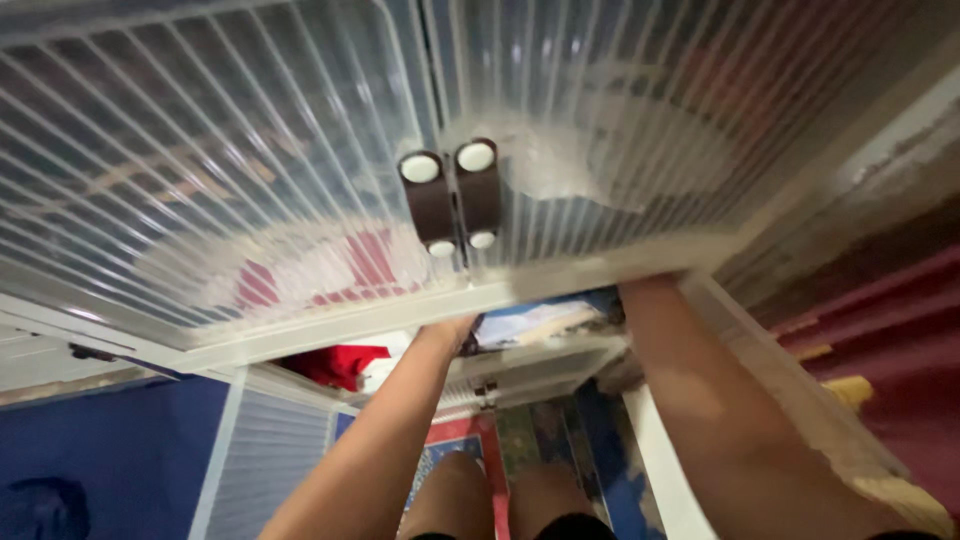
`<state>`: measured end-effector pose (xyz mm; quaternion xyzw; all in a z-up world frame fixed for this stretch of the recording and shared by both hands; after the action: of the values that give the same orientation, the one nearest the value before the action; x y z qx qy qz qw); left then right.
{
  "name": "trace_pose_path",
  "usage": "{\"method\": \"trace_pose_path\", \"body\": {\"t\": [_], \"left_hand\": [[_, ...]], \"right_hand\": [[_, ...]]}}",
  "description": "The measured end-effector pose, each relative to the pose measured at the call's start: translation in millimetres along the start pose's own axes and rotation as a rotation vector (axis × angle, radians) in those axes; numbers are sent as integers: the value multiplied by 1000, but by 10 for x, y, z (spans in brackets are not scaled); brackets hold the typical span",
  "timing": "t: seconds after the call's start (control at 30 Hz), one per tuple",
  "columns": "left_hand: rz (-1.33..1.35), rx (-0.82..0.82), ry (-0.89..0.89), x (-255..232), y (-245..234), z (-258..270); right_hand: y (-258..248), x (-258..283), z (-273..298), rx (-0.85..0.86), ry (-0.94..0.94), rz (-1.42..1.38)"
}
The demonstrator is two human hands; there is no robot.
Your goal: The person takes various clothing items from a white storage cabinet, carries them to a bed, and sorts them into piles by hand.
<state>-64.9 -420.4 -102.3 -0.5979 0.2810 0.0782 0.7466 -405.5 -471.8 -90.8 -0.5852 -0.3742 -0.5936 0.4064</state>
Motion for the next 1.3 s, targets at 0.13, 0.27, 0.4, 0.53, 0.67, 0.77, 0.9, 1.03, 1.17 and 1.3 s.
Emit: {"method": "trace_pose_path", "body": {"t": [0.13,0.27,0.4,0.53,0.67,0.77,0.9,1.03,1.17,1.3], "left_hand": [[107,5,90,-197,66,-42],[194,-51,5,-79,167,-196],[313,-106,-128,18,215,-173],[479,-177,-274,8,144,110],[485,-223,-225,-179,-95,475],[594,-339,-99,-340,-339,897],[710,-364,-157,-330,-548,1473],[668,-355,-69,-384,-760,1974],[483,-448,-1,-500,-1249,2546],[333,-637,28,-667,-1900,3289]], "right_hand": [[79,-16,220,128,83,45],[193,-134,1048,112,141,139],[127,415,1992,-68,-232,259],[262,1091,2771,-136,-761,703],[341,874,2481,49,-400,827],[321,558,2286,252,-44,941],[315,550,2377,320,-77,931],[276,582,2540,338,-65,919],[250,1244,2905,266,-410,787],[3,2121,3489,100,-701,677]]}}
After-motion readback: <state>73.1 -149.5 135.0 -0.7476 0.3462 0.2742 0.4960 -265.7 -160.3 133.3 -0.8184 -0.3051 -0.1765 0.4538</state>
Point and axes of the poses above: each hand's wrist, its own z-axis away from the middle knuckle, its own y-axis out of the palm, x = y × z, the point moved 9 cm from there along -z, towards the middle knuckle, and after that the axes turned 9 degrees about x, right-handed, at the moved point
